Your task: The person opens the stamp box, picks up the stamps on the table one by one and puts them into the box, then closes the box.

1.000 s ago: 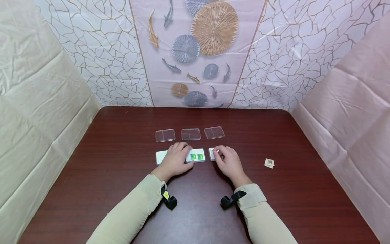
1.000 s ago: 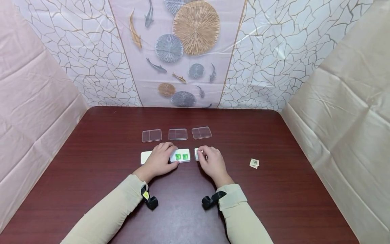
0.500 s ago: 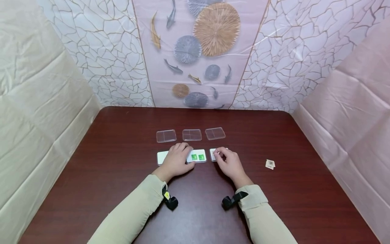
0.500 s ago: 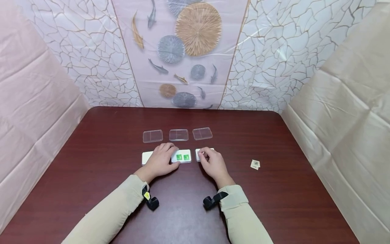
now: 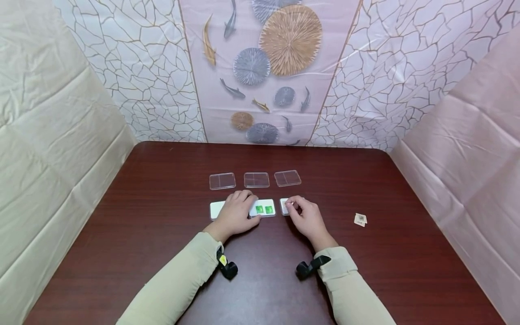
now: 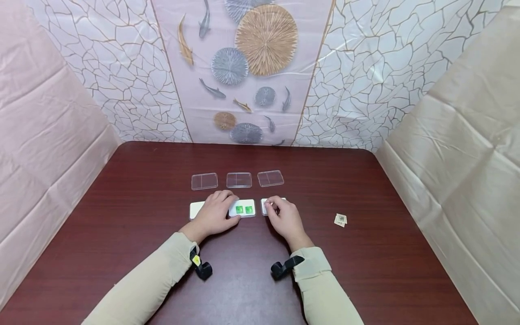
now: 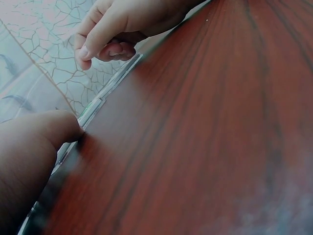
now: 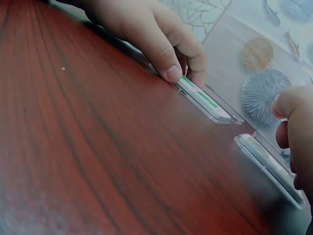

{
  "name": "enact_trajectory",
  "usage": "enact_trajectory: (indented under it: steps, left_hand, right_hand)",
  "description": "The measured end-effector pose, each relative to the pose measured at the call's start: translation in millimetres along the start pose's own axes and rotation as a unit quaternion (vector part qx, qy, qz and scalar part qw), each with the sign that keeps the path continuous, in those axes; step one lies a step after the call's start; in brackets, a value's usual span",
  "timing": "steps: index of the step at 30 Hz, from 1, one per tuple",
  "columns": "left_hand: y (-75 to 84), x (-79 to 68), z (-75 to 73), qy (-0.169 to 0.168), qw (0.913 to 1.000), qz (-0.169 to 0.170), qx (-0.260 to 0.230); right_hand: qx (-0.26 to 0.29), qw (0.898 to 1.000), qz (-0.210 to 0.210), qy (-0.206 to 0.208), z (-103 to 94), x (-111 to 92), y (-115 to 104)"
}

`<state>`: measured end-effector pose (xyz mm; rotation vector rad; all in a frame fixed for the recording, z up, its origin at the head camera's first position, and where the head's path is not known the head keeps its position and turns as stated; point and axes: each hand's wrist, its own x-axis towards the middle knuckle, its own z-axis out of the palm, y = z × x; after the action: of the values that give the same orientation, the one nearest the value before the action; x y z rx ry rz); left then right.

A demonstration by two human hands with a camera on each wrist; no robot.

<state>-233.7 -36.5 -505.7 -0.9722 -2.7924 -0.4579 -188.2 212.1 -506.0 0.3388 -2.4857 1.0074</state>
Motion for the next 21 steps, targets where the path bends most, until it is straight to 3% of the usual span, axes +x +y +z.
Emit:
enact_trajectory:
  steps: [16,21]
  left_hand:
    - [1.7,-1.7,-1.4,-0.001,1.0000,0.003,0.005]
    - [2.4,-1.4,-2.1,0.005,0.9999,0.007,0.013]
  right_hand:
    - [-0.017,0.999,0.014,0.036,-2.7,-0.3,4.2]
    - [-0.059,0.996,-0.006,0.061,-11.6,3.0,9.9]
